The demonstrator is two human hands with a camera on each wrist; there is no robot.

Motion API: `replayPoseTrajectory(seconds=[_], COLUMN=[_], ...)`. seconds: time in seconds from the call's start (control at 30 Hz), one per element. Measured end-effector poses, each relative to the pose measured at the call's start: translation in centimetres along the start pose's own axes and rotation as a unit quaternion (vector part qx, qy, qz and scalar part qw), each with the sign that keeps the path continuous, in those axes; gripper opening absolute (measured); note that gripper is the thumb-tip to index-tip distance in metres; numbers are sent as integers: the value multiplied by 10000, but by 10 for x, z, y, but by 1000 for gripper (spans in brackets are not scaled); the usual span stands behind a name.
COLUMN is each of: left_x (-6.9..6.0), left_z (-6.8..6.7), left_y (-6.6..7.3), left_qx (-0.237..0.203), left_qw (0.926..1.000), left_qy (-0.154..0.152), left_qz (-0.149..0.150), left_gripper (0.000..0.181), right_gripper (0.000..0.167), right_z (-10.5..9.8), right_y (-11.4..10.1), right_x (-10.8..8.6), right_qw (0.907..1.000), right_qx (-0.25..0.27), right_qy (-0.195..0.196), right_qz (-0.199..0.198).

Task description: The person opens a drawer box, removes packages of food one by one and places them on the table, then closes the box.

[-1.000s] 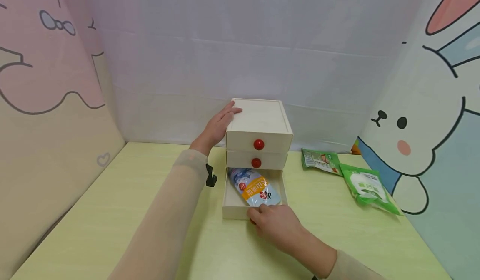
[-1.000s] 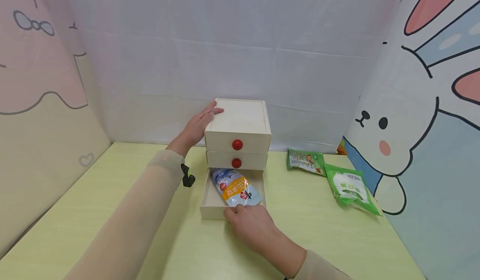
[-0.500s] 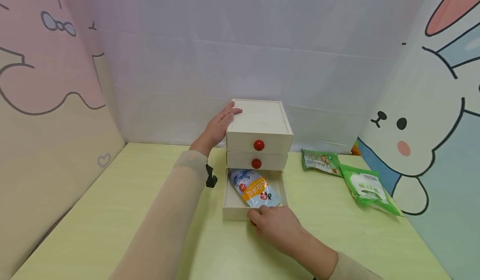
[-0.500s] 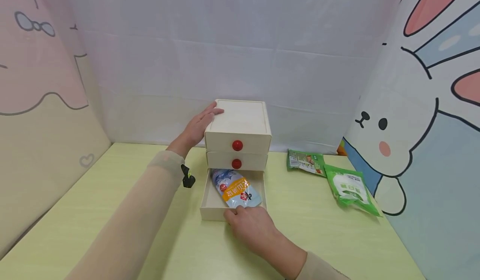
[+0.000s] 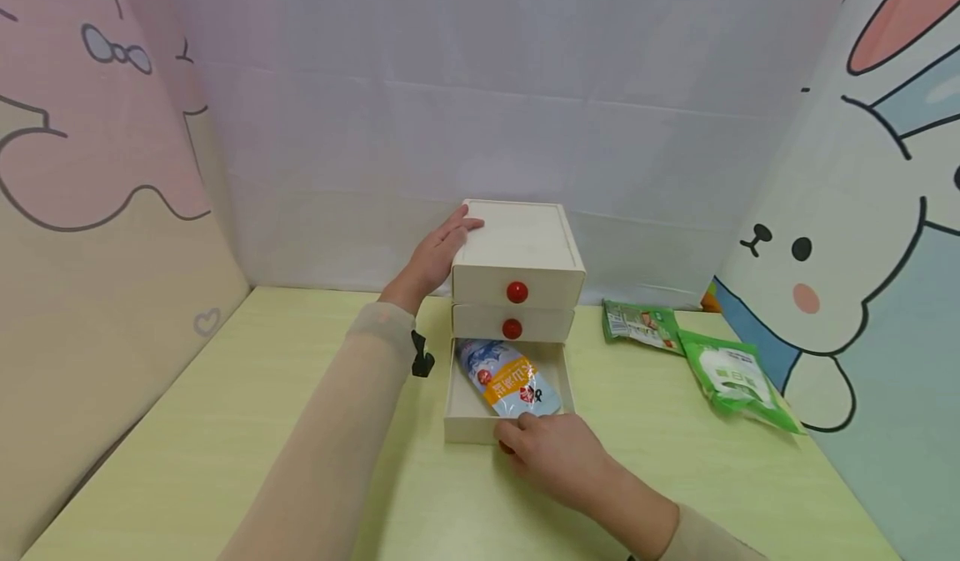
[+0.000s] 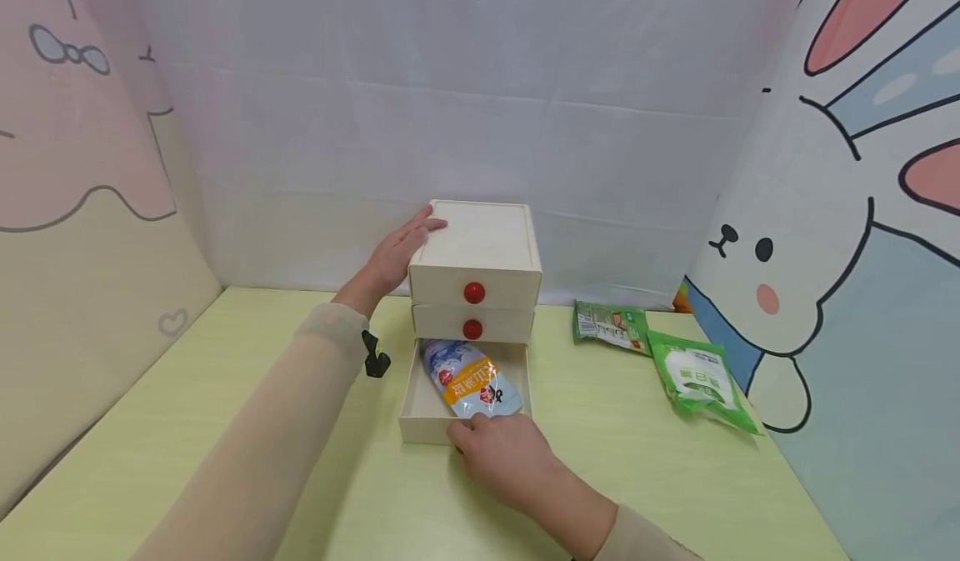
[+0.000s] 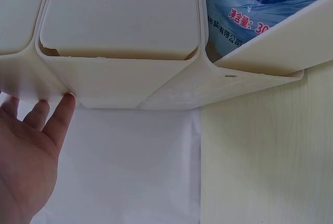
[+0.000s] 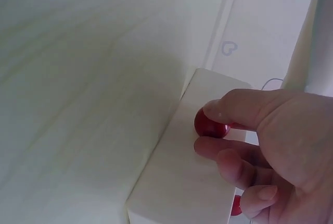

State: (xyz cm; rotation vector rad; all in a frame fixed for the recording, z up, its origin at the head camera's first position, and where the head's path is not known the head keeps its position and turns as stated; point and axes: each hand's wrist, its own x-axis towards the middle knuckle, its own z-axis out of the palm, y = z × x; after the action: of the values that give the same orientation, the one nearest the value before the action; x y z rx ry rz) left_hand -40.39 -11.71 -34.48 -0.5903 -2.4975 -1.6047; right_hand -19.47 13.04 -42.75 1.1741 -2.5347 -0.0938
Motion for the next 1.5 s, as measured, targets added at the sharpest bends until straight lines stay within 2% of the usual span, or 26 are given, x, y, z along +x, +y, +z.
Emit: replayPoseTrajectory(seconds=[0.13,0.23,0.33,0.47,0.53,0.6,0.83,0.97,1.23,1.5], left_x=[-1,0,1,1,1,0,0,0,1,2], left_z=[0,0,1,1,1,0,0,1,1,1], left_y=[0,0,0,1,1,1,2,1,0,-2], left_qx=[32,30,35,43,37,37,7,-3,37,-10], left_qw=[10000,10000,10000,10000,10000,10000,10000,10000,10000,10000], left_qy=[4,0,17,47,53,52,62,66,77,75], left_qz=[-26,-32,-26,-16,-17,-21,6,-33,-16,-38], left_gripper=[54,54,54,53,53,53,53,53,54,54], right_gripper=[20,17,13,14,16,18,22,28,43,65], right_z=[-3,-6,-9,-13,-15,-18,-20,-16,2,10], right_y=[1,2,3,6,9,12,24,30,45,51], right_x=[1,2,4,8,11,14,26,32,42,47], right_qw=[9990,9977,9977,9975,9968,9966,9942,9900,9676,9453], right_qx=[278,567,673,376,270,285,381,547,1011,1329], right_qy=[-313,-335,-27,595,730,706,423,25,-712,-1214], right_qz=[130,153,104,76,156,301,909,1297,2201,2722])
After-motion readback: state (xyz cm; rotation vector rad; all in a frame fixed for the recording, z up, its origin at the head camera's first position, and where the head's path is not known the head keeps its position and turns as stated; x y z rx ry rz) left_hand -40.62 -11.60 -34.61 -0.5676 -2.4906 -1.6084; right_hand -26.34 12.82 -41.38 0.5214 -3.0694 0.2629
